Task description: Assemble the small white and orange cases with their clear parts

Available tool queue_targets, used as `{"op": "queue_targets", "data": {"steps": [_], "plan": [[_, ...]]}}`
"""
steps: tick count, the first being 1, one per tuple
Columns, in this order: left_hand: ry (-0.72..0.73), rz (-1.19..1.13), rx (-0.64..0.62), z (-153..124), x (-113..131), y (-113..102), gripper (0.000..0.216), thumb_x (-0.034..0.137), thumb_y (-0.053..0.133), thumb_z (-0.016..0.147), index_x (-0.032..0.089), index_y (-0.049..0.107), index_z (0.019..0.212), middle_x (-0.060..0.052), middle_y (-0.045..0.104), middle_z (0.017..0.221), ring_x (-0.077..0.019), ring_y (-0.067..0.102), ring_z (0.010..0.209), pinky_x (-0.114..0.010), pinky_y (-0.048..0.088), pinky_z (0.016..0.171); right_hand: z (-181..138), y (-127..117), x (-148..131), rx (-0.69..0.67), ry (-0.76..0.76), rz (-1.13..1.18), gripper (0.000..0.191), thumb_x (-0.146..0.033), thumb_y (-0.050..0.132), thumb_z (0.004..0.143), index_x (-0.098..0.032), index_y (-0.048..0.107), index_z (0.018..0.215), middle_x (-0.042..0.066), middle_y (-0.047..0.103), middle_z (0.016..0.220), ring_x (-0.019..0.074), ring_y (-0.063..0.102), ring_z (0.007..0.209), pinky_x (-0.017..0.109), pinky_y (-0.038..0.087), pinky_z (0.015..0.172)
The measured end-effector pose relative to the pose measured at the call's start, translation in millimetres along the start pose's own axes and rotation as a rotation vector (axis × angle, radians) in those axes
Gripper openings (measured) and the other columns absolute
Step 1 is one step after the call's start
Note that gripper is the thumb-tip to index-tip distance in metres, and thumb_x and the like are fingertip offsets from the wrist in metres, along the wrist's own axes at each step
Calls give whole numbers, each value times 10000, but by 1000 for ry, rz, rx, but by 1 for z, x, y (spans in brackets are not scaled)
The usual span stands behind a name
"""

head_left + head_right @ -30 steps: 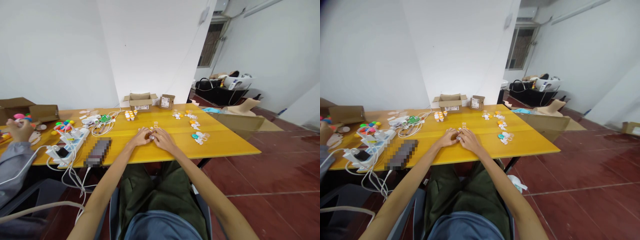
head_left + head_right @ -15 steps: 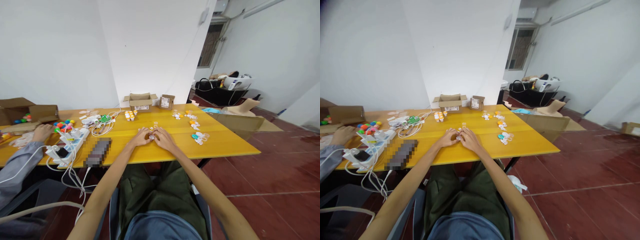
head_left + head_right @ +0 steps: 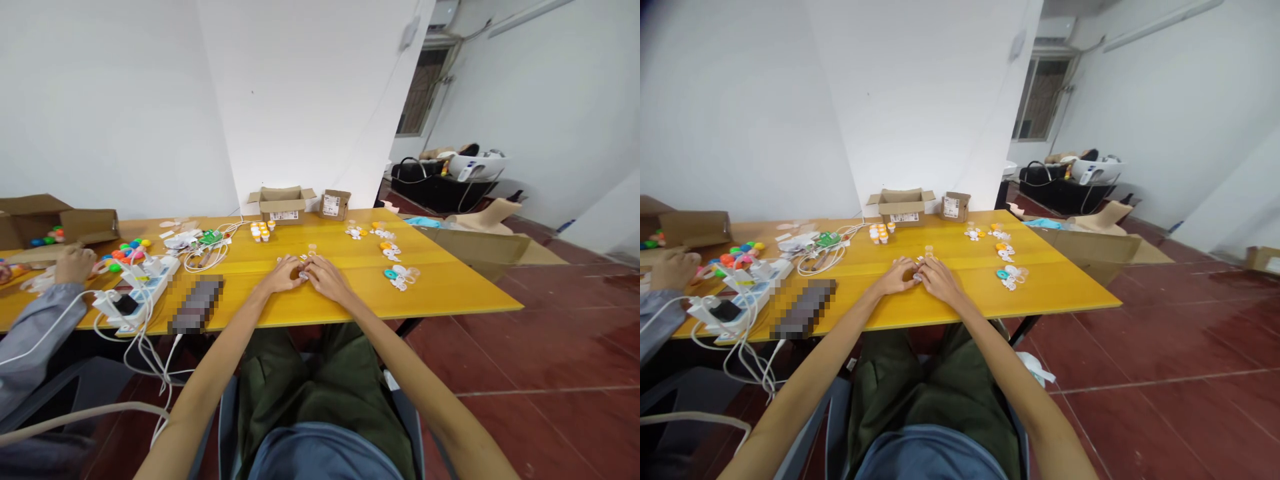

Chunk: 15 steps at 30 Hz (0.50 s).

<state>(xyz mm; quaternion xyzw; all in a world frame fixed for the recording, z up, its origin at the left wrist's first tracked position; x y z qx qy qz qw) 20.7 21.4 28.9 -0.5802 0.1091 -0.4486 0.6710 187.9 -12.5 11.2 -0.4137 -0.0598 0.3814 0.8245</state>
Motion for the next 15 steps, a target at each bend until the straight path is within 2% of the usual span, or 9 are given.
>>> {"op": "queue_targets", "data": {"steps": [5,15], "plan": [[3,-6,3,-1,-1,1,141,353,635,872,250,657,966,-47,652,986,-261,561,1032,-449,441,979,0,1,1,-9,-8,3,182,-216,523,981,-242,680,892,87,678,1051,236,630,1005,401,519,902],[5,-15,9,-2,1,2,128,340,636,880,242,653,961,-51,659,1035,-254,570,1053,-450,436,996,-3,3,3,6,-21,-13,182,-223,522,983,-242,674,883,89,679,1045,238,634,1006,406,532,890]]}}
Point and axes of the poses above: each hand's wrist, its own z-axis towards the middle knuckle, its own y-axis out of the palm, x = y × z, the point moved 2 cm from there along z, towards the middle knuckle
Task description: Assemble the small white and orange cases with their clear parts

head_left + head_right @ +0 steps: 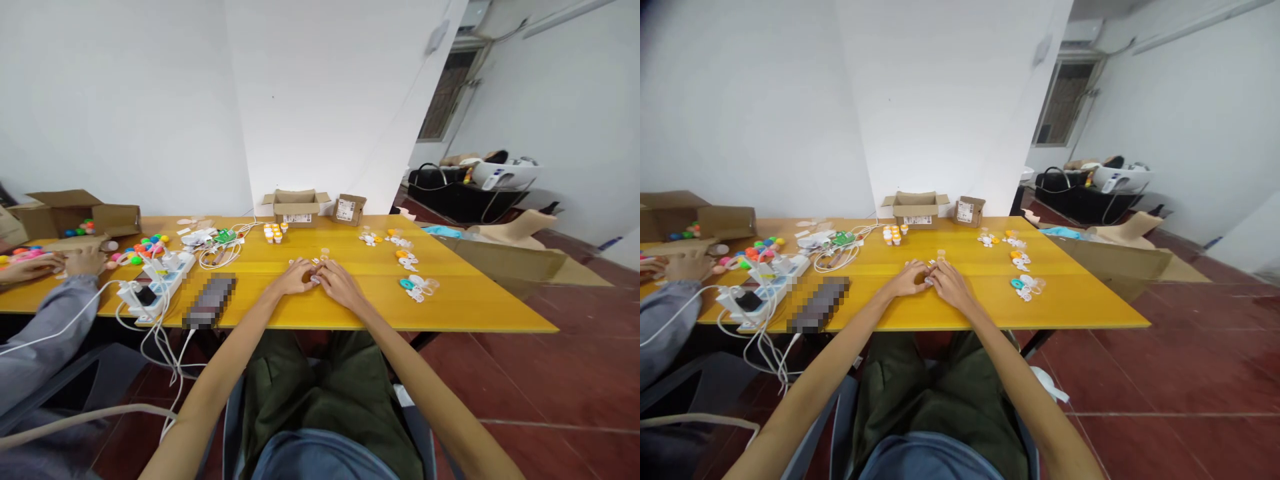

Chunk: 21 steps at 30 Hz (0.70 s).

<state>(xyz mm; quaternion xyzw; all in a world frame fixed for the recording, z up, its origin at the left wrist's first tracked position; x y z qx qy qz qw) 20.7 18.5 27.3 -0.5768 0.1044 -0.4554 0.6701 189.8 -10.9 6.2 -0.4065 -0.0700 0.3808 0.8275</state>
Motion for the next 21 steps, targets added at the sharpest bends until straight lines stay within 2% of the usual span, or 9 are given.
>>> {"op": "queue_targets", "data": {"steps": [21], "plan": [[-17,6,3,0,0,1,147,360,628,884,256,667,982,-53,667,1004,-265,578,1055,-462,447,996,0,1,1,1,13,23,168,-236,538,976,-244,675,879,90,683,1048,238,643,995,406,537,897]]}}
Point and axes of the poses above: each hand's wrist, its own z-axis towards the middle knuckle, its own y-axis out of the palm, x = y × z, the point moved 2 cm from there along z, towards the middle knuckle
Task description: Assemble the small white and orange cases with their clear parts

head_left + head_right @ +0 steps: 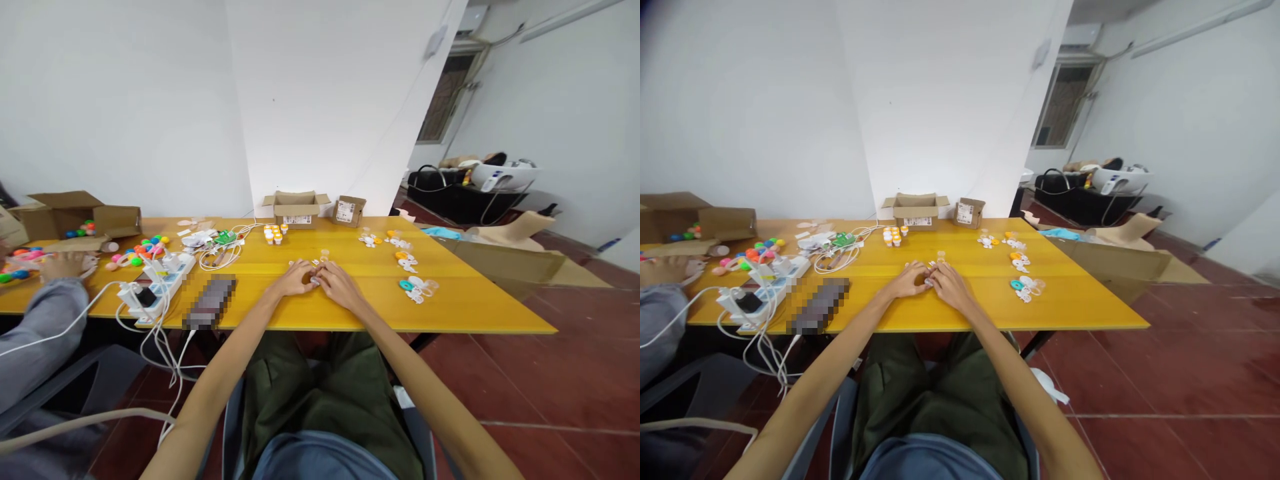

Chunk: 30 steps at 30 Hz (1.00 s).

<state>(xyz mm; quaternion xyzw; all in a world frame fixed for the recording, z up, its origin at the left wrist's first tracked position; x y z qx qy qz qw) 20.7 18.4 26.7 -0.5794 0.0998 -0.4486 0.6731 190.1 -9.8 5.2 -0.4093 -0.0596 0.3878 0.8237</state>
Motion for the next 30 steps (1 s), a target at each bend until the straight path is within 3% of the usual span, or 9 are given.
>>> {"op": "queue_targets", "data": {"steps": [30], "plan": [[32,-1,4,1,-4,1,159,368,616,897,250,662,994,-50,656,1007,-255,563,1032,-443,437,982,2,1,1,-30,77,64,148,-246,573,961,-242,696,878,84,678,1074,230,626,1021,383,503,926]]}}
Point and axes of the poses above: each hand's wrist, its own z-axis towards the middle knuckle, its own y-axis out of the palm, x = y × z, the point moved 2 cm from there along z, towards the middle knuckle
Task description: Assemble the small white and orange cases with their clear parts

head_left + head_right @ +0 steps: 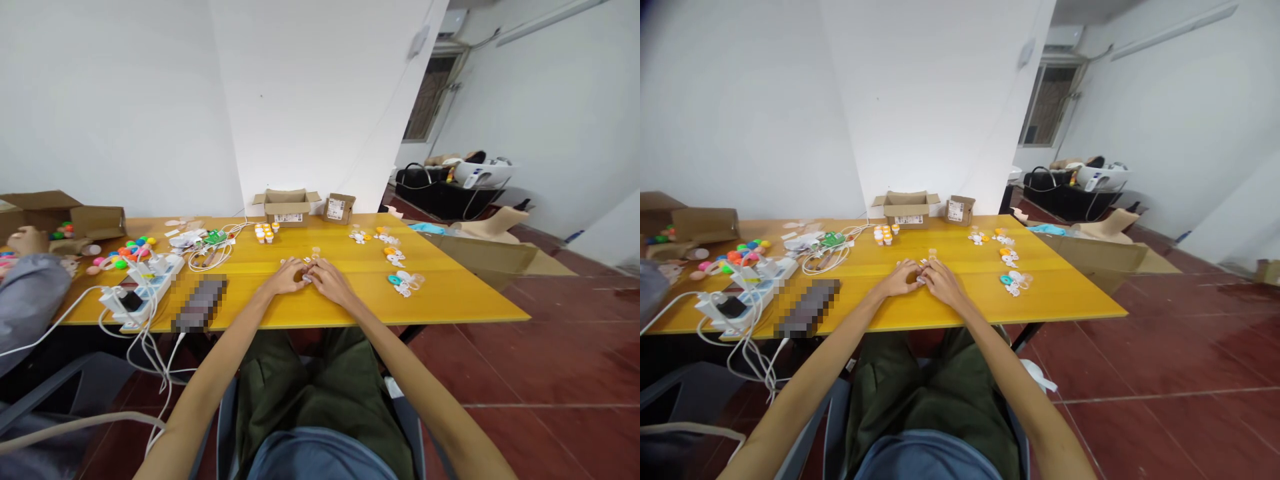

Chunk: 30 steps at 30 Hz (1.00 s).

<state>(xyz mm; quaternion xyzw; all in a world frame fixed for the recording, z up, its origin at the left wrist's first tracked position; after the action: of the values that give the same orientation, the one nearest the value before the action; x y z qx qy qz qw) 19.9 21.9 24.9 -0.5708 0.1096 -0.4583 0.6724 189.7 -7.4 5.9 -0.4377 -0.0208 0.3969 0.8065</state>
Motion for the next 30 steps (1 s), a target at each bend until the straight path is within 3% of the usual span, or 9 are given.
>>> {"op": "queue_targets", "data": {"steps": [7,13,30], "plan": [[2,6,14,0,1,0,118,295,642,862,242,651,967,-45,653,1002,-253,567,1030,-440,436,984,0,-2,-1,17,10,35,155,-241,560,964,-250,697,891,74,677,1051,227,623,1007,385,503,919],[-3,22,-5,1,0,1,143,309,634,869,250,654,997,-46,659,1014,-259,566,1037,-451,437,981,1,-6,-4,55,22,47,173,-221,549,956,-256,689,861,66,678,1004,229,632,970,387,510,897],[-4,-10,5,0,2,-1,170,372,603,893,250,668,991,-57,656,1034,-259,564,1045,-460,432,1004,1,-3,-1,-1,46,31,175,-240,538,965,-252,700,899,74,687,1054,233,629,1022,392,494,937]]}}
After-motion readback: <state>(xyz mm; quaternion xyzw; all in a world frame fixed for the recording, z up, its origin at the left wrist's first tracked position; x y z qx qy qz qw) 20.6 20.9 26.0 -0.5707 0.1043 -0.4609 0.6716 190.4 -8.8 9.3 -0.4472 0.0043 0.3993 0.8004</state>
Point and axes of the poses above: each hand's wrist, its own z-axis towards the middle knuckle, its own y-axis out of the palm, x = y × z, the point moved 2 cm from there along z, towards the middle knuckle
